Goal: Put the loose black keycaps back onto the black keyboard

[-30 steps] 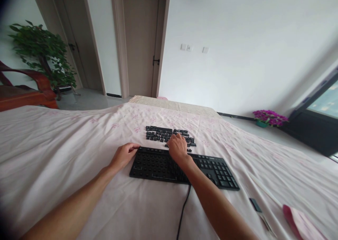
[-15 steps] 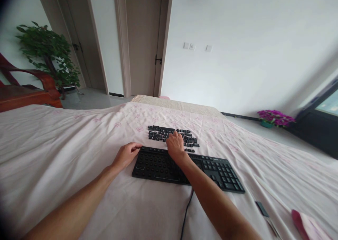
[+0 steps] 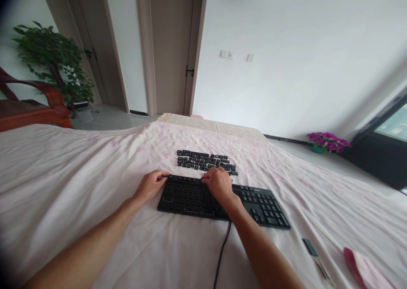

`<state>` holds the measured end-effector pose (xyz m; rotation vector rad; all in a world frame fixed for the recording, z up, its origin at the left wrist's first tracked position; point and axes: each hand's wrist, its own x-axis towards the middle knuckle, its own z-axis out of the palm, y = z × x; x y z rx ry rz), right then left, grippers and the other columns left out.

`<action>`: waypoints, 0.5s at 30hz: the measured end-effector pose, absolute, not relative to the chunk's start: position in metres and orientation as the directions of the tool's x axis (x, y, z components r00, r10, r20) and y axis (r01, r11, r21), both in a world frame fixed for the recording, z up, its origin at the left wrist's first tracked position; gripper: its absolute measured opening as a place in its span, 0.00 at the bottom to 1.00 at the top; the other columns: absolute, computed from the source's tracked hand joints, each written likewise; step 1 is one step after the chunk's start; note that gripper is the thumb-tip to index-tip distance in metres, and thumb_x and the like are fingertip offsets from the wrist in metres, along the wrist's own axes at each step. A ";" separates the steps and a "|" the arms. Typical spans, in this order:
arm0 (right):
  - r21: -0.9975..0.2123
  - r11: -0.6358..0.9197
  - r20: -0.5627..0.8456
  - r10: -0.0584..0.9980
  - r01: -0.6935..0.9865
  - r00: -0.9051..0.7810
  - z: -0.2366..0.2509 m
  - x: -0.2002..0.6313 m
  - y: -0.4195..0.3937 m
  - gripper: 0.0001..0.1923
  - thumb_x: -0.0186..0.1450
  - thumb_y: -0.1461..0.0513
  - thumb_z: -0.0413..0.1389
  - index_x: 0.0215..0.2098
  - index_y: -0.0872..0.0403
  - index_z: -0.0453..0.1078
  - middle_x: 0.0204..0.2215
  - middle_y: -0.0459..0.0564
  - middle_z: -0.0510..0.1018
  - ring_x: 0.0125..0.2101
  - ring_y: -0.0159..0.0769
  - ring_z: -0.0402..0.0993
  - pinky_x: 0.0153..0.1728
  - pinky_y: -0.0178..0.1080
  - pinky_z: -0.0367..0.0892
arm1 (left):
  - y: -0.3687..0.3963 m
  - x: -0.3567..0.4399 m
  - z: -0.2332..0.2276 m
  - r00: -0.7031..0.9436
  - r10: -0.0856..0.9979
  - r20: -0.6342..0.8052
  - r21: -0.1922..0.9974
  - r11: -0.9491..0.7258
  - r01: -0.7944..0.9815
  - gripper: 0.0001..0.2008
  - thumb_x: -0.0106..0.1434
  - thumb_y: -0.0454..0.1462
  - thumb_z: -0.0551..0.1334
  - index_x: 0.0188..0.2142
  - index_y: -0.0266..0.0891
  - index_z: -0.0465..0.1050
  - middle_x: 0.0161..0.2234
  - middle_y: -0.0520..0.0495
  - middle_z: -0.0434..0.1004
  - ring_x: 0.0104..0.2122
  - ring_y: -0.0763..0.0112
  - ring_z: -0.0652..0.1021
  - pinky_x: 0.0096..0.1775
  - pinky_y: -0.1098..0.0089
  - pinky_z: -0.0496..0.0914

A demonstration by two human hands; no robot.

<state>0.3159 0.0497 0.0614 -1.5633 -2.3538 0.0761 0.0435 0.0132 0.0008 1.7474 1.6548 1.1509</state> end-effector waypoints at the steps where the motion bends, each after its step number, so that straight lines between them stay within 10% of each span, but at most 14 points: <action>1: -0.217 0.401 0.223 0.908 0.890 -0.355 0.060 0.317 0.049 0.07 0.62 0.58 0.59 0.36 0.45 0.80 0.36 0.43 0.80 0.41 0.36 0.69 0.41 0.35 0.60 | 0.013 0.044 0.001 -0.084 0.965 0.247 0.806 -0.157 0.570 0.12 0.60 0.35 0.58 0.40 0.41 0.79 0.40 0.48 0.83 0.40 0.67 0.81 0.43 0.71 0.72; 15: -0.048 0.534 0.249 0.825 0.844 -0.507 0.061 0.307 0.042 0.10 0.66 0.61 0.54 0.32 0.50 0.78 0.33 0.47 0.76 0.38 0.35 0.65 0.41 0.35 0.58 | 0.013 0.043 0.001 -0.074 0.967 0.244 0.803 -0.158 0.575 0.12 0.60 0.36 0.58 0.40 0.41 0.79 0.40 0.48 0.83 0.39 0.67 0.81 0.44 0.70 0.72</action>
